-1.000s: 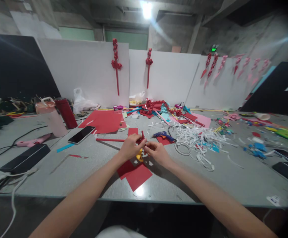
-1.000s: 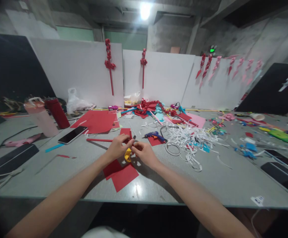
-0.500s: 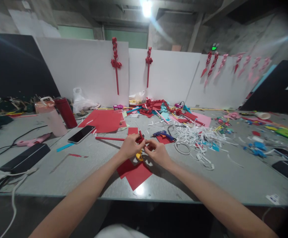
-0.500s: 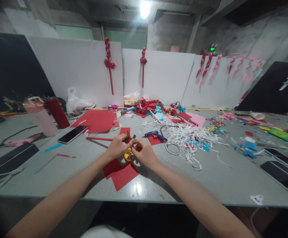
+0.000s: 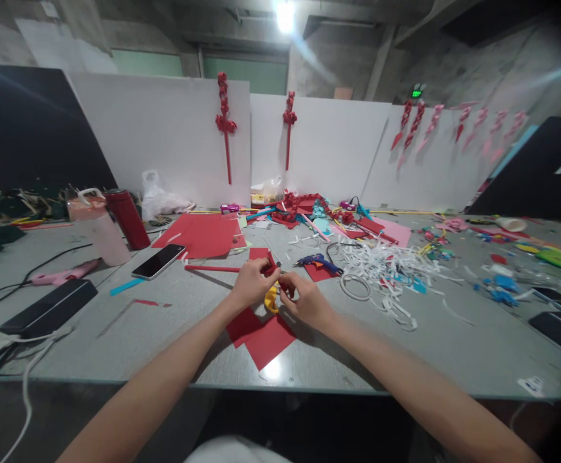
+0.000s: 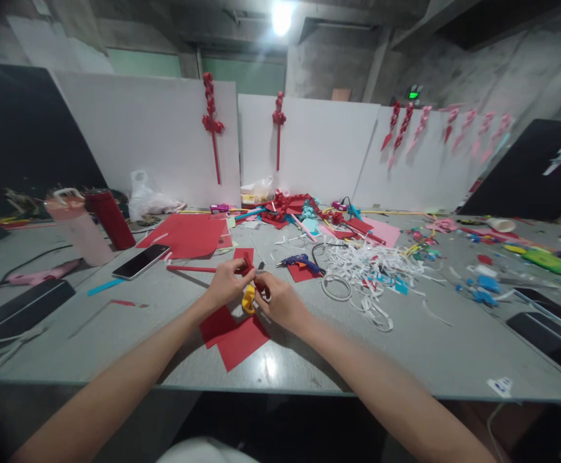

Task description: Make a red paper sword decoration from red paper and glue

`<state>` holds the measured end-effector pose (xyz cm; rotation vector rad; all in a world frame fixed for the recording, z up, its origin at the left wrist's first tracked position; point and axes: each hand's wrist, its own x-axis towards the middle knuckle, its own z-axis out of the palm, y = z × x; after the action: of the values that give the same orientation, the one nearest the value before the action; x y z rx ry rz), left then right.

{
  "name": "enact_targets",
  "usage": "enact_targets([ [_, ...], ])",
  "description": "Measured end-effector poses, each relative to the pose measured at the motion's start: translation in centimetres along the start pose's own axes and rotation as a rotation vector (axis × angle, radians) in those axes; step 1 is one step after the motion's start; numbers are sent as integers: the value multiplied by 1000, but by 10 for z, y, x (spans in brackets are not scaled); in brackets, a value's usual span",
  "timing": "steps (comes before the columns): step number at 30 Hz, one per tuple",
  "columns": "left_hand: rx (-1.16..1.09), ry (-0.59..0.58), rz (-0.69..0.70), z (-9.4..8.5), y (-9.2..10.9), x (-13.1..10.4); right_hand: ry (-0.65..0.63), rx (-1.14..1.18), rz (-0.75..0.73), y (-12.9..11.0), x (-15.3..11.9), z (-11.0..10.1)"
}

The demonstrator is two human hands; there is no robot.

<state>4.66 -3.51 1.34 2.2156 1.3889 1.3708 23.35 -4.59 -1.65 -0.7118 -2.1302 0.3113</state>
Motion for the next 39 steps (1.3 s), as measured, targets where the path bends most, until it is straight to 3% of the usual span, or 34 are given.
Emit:
enact_targets([
  [8,-50,-10,-45,-1,0,1,72,-103,-109,6,-2,0],
  [21,8,8,15,-2,-1,1,88,32,-82,4,1,-9],
  [29,-116,13,27,-4,1,0,105,103,-33,9,2,-9],
  [39,-159,-200,159,-11,8,-4,132,246,113,4,5,-15],
])
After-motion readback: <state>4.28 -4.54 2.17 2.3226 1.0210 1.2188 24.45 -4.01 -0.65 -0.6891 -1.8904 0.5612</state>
